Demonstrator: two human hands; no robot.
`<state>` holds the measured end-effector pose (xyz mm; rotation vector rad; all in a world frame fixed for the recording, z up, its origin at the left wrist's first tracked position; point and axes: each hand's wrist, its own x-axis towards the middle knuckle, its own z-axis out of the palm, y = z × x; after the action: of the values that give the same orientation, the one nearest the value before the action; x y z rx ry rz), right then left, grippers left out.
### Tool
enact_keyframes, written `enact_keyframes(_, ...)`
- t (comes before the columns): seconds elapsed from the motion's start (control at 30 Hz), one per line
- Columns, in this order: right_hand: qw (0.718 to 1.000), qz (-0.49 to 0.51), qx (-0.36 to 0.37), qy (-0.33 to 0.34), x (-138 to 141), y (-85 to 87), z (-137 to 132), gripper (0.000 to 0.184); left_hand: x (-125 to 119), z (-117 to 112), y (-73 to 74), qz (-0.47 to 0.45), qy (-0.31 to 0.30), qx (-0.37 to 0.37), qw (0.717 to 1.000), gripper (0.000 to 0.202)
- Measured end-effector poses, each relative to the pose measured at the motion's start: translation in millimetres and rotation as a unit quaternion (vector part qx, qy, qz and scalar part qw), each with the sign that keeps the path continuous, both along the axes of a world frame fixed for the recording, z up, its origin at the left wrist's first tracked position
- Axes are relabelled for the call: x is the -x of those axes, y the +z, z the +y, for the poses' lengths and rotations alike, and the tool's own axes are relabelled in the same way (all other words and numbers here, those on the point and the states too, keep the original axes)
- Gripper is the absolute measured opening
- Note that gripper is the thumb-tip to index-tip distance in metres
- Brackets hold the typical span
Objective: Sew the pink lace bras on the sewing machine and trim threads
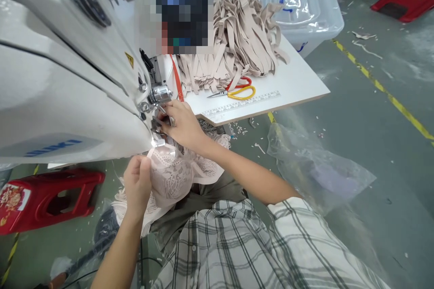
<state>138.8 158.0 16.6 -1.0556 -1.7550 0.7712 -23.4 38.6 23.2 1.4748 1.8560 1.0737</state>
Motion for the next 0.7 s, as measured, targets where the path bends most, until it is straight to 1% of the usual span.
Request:
enact_keyframes(0.17,1.0,0.002,-0.012,-0.01,-1.3,-2.5,2.3,0.008,-7.2,2.8,2.2,-0.012,0.044,-0.027,0.999,0.017)
enact_keyframes(0.3,0.999,0.0,-0.034,-0.009,-2.7,-3.0,4.4,0.008,-11.2,5.7,2.8,0.001,0.045,-0.05,0.998,0.014)
enact_keyframes(0.4,0.999,0.0,-0.035,-0.004,-4.1,-1.4,4.3,0.008,-13.9,7.6,4.8,0.016,0.043,-0.063,0.997,0.014)
enact_keyframes(0.57,1.0,0.012,-0.028,-0.003,-6.7,1.1,2.5,0.01,-16.8,9.1,8.2,0.029,0.04,-0.058,0.997,0.017)
enact_keyframes(0.7,1.0,0.016,-0.011,-0.004,-8.7,-0.6,1.6,0.013,-15.1,8.5,6.8,0.048,0.036,-0.027,0.998,0.022)
